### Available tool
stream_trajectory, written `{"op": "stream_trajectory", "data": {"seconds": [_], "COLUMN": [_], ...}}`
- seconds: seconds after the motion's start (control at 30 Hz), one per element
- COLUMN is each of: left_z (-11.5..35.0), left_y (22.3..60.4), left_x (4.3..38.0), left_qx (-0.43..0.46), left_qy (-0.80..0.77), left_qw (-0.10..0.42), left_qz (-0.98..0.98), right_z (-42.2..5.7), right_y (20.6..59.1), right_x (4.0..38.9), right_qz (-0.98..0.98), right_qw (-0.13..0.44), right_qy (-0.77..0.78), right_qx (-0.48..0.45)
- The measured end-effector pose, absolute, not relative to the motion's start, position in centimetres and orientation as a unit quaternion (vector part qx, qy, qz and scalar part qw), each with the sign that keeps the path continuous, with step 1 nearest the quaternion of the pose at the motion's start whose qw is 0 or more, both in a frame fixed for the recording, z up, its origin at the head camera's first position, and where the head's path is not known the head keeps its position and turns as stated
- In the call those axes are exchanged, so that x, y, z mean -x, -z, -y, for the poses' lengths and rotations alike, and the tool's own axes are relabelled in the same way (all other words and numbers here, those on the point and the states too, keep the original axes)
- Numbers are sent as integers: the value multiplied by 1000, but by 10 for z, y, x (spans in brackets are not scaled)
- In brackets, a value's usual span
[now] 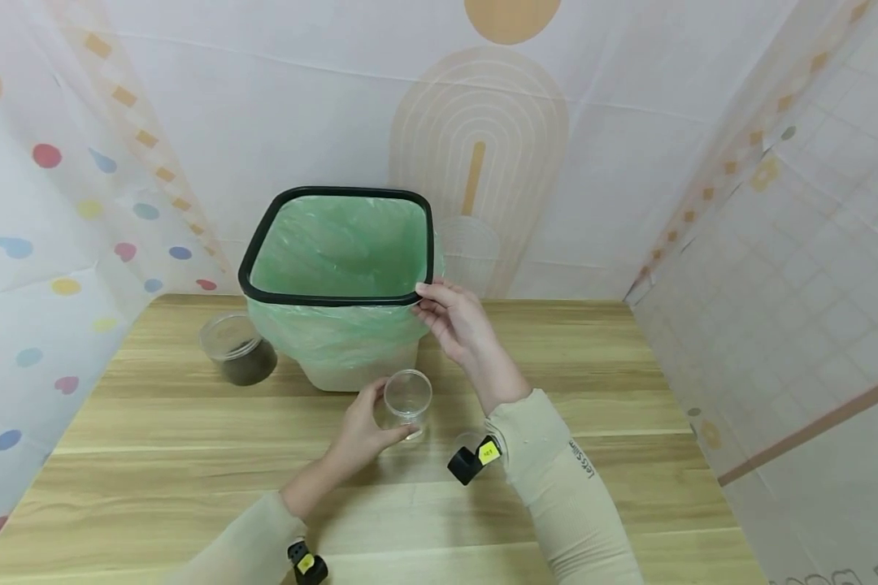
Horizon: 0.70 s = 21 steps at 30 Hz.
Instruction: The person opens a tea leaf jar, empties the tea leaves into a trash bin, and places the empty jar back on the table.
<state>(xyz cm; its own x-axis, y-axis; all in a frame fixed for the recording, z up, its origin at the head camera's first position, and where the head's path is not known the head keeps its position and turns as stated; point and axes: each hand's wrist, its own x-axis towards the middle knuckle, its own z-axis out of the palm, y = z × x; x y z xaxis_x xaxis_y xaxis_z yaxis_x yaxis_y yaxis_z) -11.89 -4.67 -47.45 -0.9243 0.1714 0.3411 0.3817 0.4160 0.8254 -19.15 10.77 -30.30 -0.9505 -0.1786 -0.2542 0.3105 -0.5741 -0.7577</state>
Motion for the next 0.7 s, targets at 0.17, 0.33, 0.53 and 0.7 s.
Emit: {"op": "stream_trajectory", "data": {"seconds": [0.17, 0.33, 0.53, 0.7], "left_z": [46, 44, 44, 43], "left_y": [482, 486, 490, 495], "left_x": [121, 121, 120, 119], "left_qx": [161, 157, 153, 139], "left_qy": [518, 519, 505, 515], "left_qw": [98, 88, 81, 65], "left_qz": [834, 836, 845, 843], "right_z": [-107, -105, -104, -103], "right_y": [303, 304, 304, 304], "right_x": [191, 191, 190, 190], "right_qz": [-435, -432, -426, -427], "right_qw": [139, 138, 139, 141], "right_qy": [887, 889, 892, 891], "right_qx": [-71, -67, -65, -65]}}
